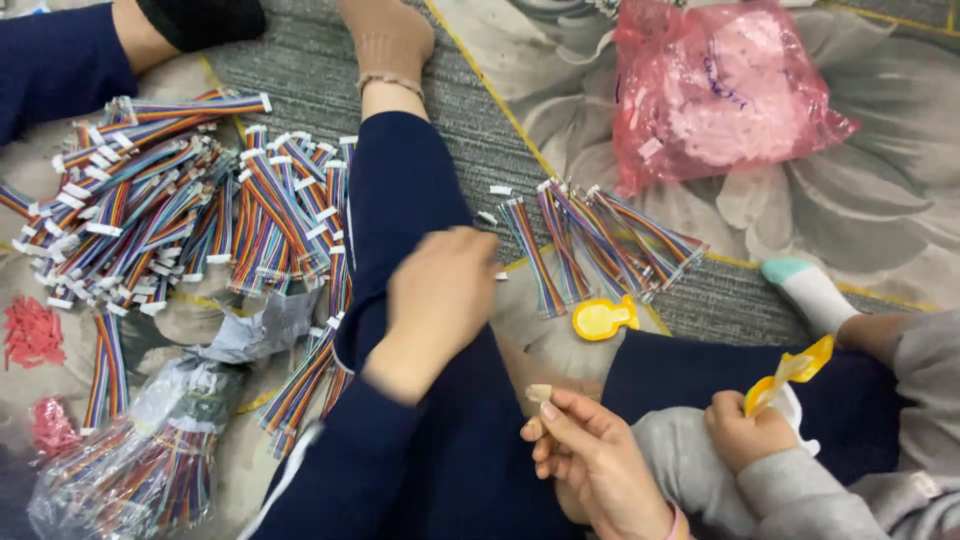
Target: Manually attaching white plastic connectors to the ends of multi-colored ribbon cables.
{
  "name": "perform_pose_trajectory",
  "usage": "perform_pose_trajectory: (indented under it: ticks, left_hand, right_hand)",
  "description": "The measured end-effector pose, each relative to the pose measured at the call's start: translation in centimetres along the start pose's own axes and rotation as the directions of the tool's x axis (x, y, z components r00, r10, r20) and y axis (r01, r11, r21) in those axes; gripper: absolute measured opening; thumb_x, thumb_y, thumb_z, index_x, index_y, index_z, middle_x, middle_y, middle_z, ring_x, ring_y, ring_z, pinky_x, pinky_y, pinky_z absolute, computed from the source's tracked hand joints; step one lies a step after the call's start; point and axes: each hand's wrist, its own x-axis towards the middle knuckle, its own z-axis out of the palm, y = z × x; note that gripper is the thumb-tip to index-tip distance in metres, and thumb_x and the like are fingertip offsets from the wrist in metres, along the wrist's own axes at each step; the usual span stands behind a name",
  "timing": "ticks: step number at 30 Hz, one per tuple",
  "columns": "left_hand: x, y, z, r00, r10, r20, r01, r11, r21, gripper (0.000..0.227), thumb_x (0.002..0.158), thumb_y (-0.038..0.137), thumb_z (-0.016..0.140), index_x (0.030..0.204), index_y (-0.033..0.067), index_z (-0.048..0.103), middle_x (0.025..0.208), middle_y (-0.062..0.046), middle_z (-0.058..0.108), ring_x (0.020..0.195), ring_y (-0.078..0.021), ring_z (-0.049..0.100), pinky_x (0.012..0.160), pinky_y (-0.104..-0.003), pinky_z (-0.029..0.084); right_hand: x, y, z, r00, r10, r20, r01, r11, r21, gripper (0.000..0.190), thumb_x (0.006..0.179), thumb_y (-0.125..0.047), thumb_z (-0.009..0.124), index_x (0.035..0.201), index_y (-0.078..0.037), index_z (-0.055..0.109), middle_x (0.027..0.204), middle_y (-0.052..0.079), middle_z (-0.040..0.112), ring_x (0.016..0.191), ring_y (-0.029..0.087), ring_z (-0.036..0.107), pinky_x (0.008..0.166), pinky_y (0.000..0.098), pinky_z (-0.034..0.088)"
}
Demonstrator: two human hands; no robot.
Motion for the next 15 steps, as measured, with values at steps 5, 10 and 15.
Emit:
perform_pose_trajectory:
  ticks: [5,10,15]
  left_hand:
    - [3.6,-2.4,13.6,0.93,0.037,0.366,-0.143,0.953,0.266,0.013,0.077,0.013,0.056,0.084,0.0088,0.066,0.08,-0.014,0.065,0.063,-0.0313,0.065,0.047,-0.042,0.05]
    - [5.4,-4.1,11.7,0.87,-0.118,0.478,0.041,0.985,0.169,0.016,0.074,0.011,0.056,0.082,0.0047,0.069,0.084,-0.018,0.066,0.073,-0.0365,0.066,0.062,-0.046,0.053]
    - [4.9,-6.1,8.5,0.7,-0.527,0.483,0.534,0.834,0.137,0.07,0.071,0.041,0.076,0.121,0.0062,0.041,0.115,-0.022,0.048,0.094,-0.0412,0.059,0.08,-0.048,0.05]
  right_hand:
    - [1.0,-0.1,-0.4,1.0,0.013,-0.002,-0.013,0.999,0.048,0.029,0.087,-0.005,0.055,0.113,0.007,0.06,0.081,0.023,0.06,0.06,0.021,0.05,0.052,0.0301,0.04]
    - [1.5,-0.3,-0.7,0.999,0.009,0.031,-0.011,0.997,0.079,0.032,0.087,-0.006,0.053,0.115,0.008,0.06,0.08,0.023,0.061,0.058,0.021,0.051,0.052,0.029,0.041]
    - [1.8,-0.7,0.6,0.998,0.036,-0.051,-0.032,0.997,0.069,0.032,0.087,-0.005,0.055,0.115,0.008,0.06,0.08,0.023,0.06,0.059,0.022,0.049,0.052,0.0296,0.039]
